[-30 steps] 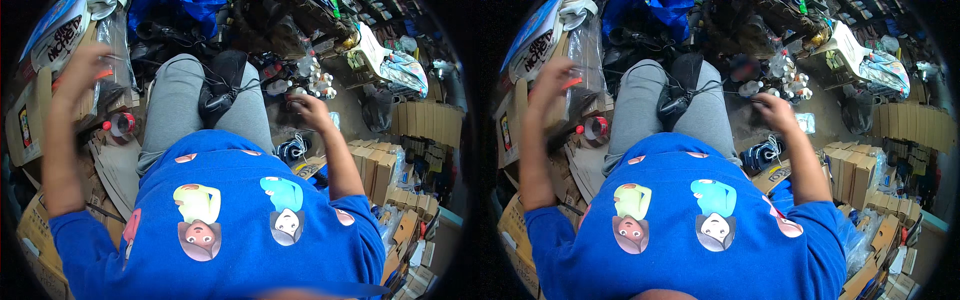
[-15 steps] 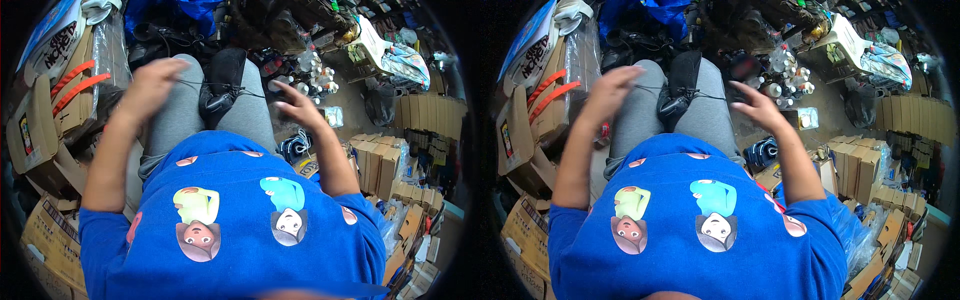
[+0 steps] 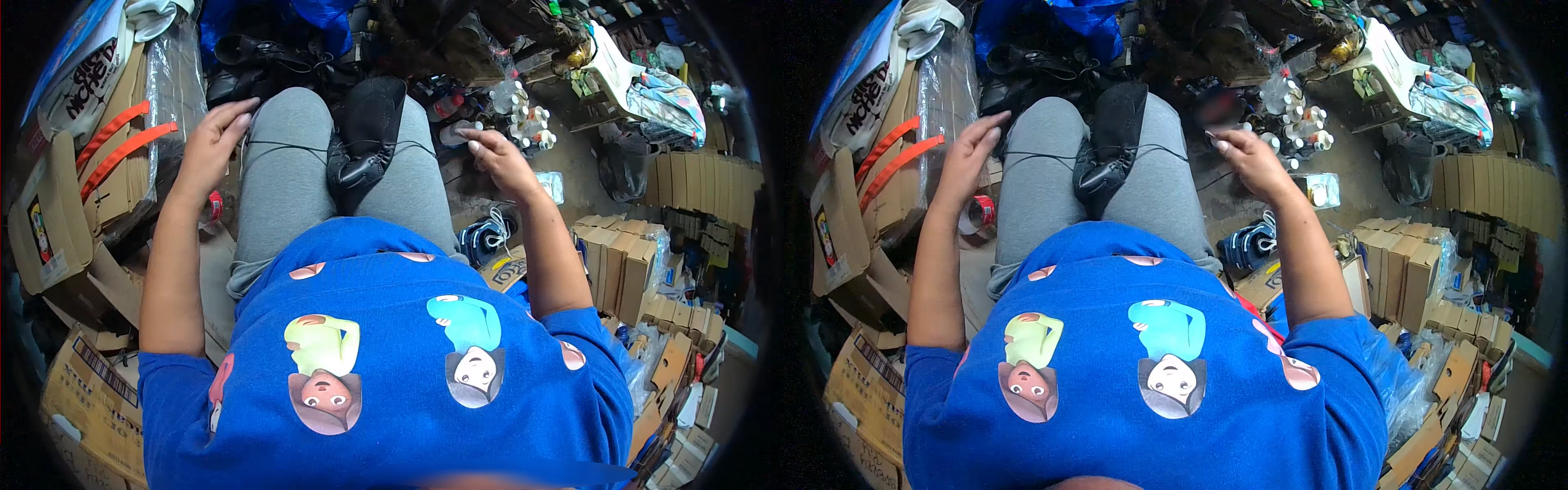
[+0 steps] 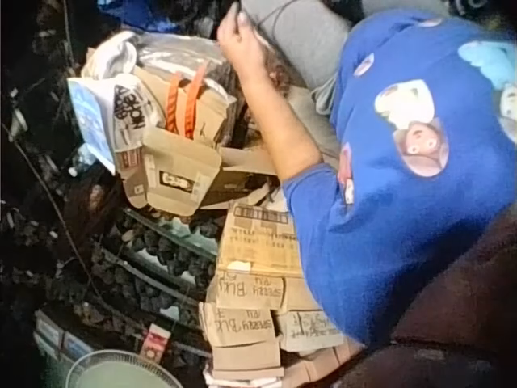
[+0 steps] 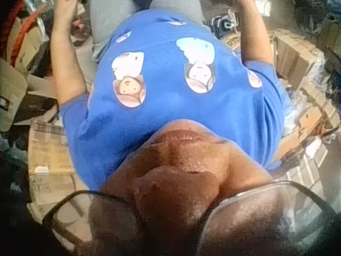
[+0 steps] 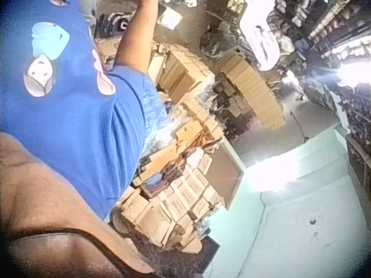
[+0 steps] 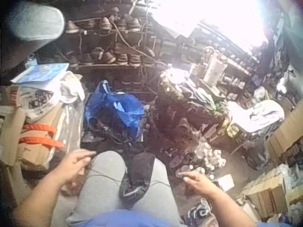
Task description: The person is lacing a black shoe held in their lap.
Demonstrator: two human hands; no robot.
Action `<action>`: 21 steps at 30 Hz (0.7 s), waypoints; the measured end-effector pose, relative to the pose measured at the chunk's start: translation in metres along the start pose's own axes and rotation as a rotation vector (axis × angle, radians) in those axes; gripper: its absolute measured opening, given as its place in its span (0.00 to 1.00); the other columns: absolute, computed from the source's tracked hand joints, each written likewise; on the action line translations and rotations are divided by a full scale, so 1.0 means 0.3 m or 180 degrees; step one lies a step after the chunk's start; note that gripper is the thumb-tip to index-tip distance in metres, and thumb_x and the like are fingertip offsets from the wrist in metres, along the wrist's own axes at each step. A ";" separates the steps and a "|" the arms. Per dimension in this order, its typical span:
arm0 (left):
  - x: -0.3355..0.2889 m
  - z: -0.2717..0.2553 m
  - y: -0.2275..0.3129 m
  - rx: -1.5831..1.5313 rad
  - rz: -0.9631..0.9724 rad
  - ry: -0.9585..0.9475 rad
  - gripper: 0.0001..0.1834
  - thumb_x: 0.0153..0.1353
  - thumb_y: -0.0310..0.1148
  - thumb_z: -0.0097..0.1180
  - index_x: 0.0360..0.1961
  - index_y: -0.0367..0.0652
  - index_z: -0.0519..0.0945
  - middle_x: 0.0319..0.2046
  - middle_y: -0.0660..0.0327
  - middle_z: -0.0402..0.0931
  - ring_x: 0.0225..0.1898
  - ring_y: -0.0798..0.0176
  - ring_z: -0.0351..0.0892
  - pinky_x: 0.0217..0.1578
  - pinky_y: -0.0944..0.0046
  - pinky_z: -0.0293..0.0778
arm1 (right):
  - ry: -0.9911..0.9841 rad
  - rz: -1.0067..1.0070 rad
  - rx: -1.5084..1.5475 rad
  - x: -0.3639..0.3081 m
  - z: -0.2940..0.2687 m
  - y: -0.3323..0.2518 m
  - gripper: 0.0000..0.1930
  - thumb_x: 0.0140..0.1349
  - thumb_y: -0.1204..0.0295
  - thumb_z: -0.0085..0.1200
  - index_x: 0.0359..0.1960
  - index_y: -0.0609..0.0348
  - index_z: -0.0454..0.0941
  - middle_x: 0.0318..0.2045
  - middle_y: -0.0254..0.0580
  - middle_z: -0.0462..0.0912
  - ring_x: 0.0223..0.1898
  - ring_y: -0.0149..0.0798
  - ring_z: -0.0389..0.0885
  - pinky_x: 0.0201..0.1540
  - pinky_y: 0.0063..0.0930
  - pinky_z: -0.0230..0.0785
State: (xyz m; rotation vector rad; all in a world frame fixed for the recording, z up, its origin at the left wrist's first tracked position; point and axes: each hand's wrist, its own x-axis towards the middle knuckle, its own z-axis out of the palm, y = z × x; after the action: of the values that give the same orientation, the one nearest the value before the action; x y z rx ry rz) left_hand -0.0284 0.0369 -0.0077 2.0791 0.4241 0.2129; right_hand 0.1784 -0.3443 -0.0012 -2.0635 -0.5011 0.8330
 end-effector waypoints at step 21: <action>0.292 0.326 0.251 0.0109 0.0410 -0.2668 0.18 0.49 0.32 0.66 0.41 0.36 0.81 0.38 0.55 0.80 0.43 0.60 0.78 0.47 0.63 0.70 | -0.0221 -0.1559 -0.0797 0.088 0.193 -0.168 0.08 0.50 0.80 0.61 0.32 0.55 0.81 0.29 0.37 0.76 0.32 0.36 0.79 0.38 0.24 0.72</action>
State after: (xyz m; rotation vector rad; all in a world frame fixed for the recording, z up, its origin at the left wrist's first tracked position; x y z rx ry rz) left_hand 0.0996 -0.0431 0.0045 2.0199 -0.2177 -0.5828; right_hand 0.1531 -0.2674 0.0051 -2.0052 -1.1431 0.5685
